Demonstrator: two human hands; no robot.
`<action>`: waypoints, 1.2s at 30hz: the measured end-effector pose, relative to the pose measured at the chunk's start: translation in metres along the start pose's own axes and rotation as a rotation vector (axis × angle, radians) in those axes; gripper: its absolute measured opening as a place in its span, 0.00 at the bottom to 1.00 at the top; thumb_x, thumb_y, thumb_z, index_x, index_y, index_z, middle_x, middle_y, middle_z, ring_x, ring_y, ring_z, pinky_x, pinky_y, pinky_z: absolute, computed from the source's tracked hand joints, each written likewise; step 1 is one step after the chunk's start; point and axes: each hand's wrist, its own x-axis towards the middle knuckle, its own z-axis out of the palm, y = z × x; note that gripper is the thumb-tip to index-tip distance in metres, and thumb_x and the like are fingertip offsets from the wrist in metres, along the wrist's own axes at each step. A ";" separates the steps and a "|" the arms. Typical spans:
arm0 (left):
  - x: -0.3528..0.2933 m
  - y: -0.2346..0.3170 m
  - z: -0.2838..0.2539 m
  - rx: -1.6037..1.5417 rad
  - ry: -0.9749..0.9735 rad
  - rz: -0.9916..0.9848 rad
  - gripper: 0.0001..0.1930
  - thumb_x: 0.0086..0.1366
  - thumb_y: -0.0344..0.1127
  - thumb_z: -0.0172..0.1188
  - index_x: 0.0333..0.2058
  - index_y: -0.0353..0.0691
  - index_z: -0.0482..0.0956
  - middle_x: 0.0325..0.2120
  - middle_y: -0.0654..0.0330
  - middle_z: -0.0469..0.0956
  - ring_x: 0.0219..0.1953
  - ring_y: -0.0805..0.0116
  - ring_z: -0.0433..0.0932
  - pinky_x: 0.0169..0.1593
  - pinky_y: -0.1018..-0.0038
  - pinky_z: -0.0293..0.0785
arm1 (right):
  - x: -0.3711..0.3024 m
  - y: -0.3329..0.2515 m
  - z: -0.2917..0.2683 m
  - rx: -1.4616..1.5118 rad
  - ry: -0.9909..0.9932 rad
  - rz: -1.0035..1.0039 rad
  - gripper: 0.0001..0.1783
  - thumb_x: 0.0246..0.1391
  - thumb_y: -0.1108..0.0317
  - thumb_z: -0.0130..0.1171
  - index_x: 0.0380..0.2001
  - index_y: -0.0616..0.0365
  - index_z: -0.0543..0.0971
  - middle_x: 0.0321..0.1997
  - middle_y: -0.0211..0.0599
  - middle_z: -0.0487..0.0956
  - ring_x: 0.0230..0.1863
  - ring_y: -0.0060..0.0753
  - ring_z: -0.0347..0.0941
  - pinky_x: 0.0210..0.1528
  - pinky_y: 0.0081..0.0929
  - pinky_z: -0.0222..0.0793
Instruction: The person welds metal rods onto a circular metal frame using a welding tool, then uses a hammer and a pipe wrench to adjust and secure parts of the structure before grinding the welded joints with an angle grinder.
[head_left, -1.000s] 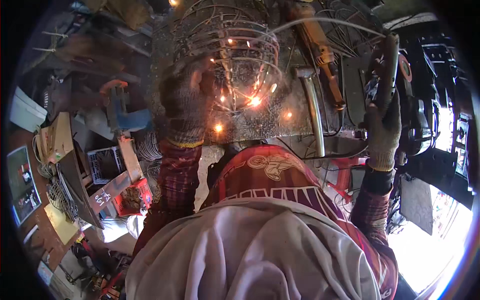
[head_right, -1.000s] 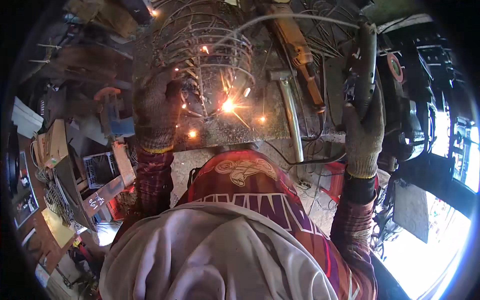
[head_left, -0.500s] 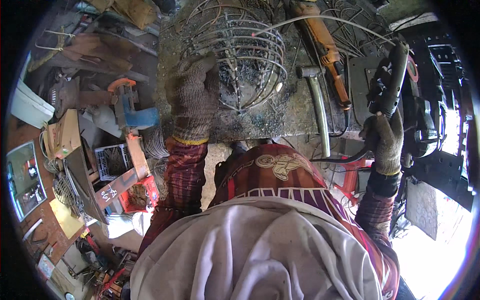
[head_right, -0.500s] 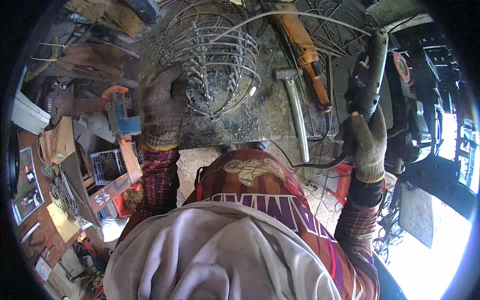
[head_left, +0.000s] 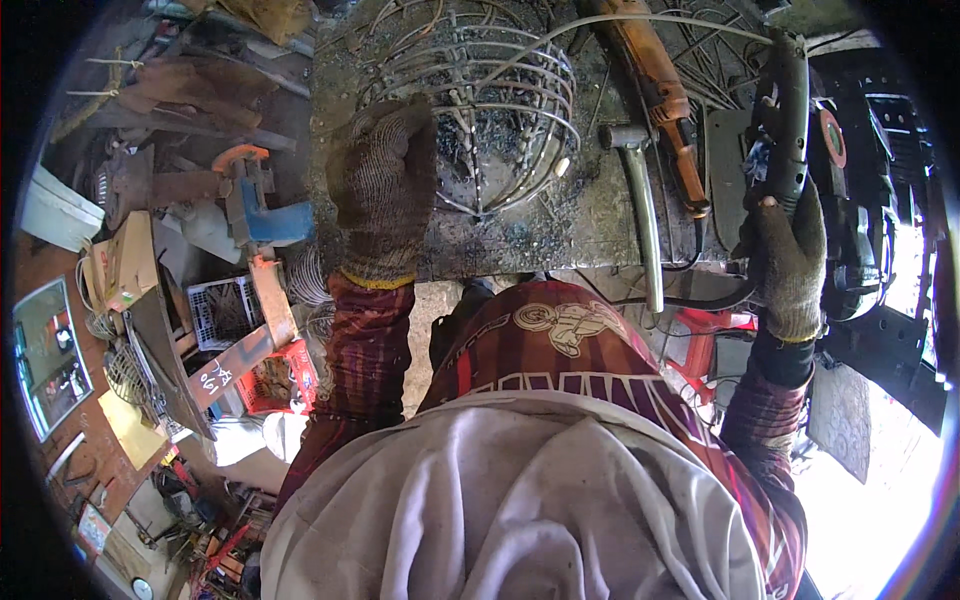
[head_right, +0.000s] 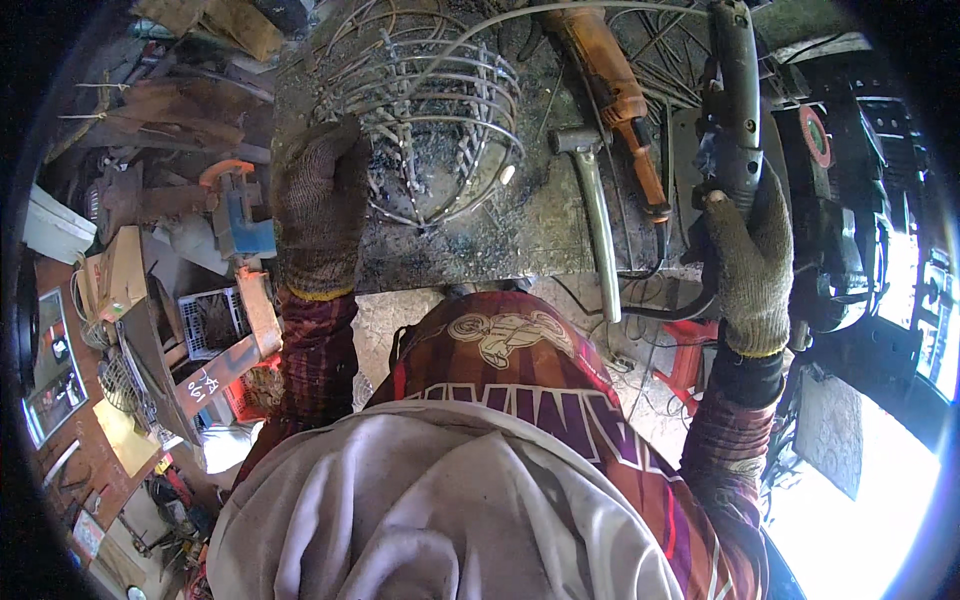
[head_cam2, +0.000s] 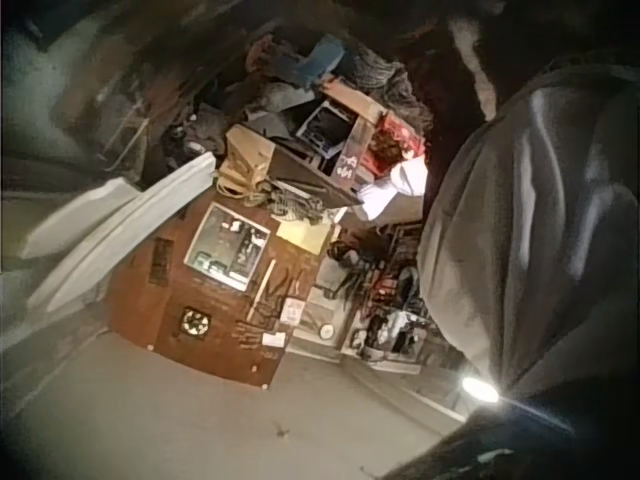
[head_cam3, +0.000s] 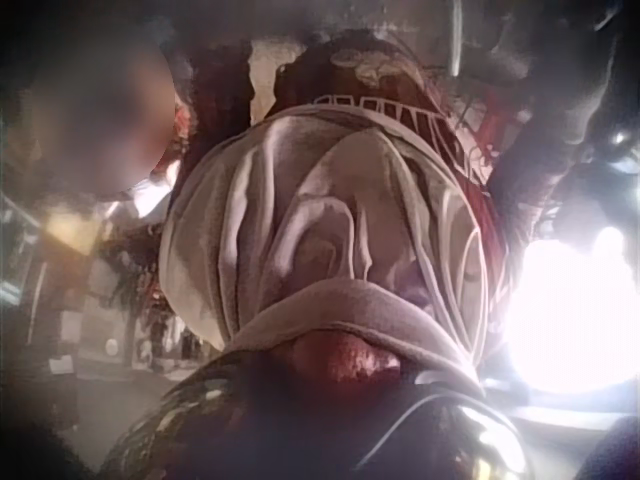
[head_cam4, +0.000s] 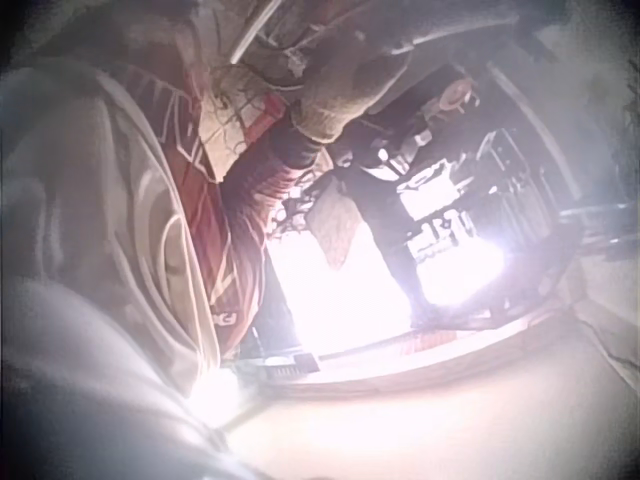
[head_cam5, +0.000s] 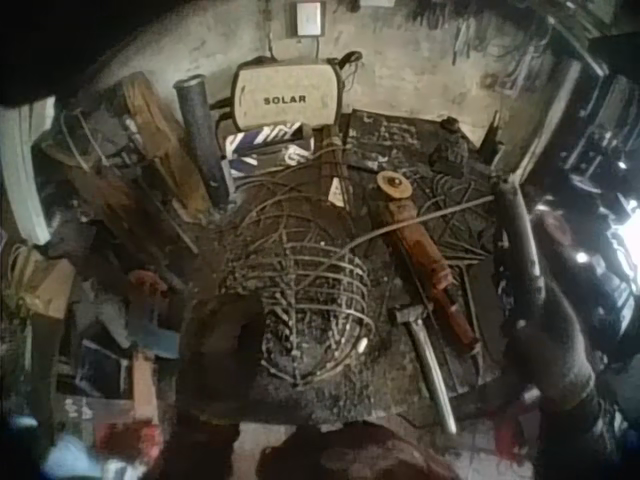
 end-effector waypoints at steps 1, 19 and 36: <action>0.002 0.002 0.000 -0.007 -0.002 0.006 0.12 0.56 0.23 0.72 0.40 0.42 0.86 0.36 0.53 0.86 0.38 0.54 0.86 0.43 0.65 0.83 | 0.001 0.002 -0.002 -0.007 -0.044 0.003 0.21 0.65 0.68 0.61 0.58 0.60 0.74 0.33 0.26 0.78 0.23 0.12 0.70 0.22 0.16 0.64; -0.006 -0.007 0.005 -0.025 -0.002 -0.026 0.13 0.55 0.24 0.73 0.39 0.44 0.87 0.35 0.56 0.85 0.39 0.55 0.85 0.44 0.64 0.82 | 0.006 -0.005 0.003 -0.054 -0.052 -0.013 0.19 0.66 0.67 0.61 0.58 0.58 0.73 0.32 0.26 0.78 0.24 0.14 0.71 0.23 0.16 0.65; -0.001 -0.003 0.001 0.044 -0.013 0.019 0.12 0.56 0.24 0.72 0.40 0.41 0.86 0.35 0.54 0.86 0.38 0.56 0.86 0.45 0.64 0.83 | 0.008 -0.010 0.009 -0.071 -0.042 -0.012 0.23 0.65 0.67 0.62 0.61 0.58 0.72 0.32 0.25 0.78 0.23 0.13 0.70 0.22 0.16 0.63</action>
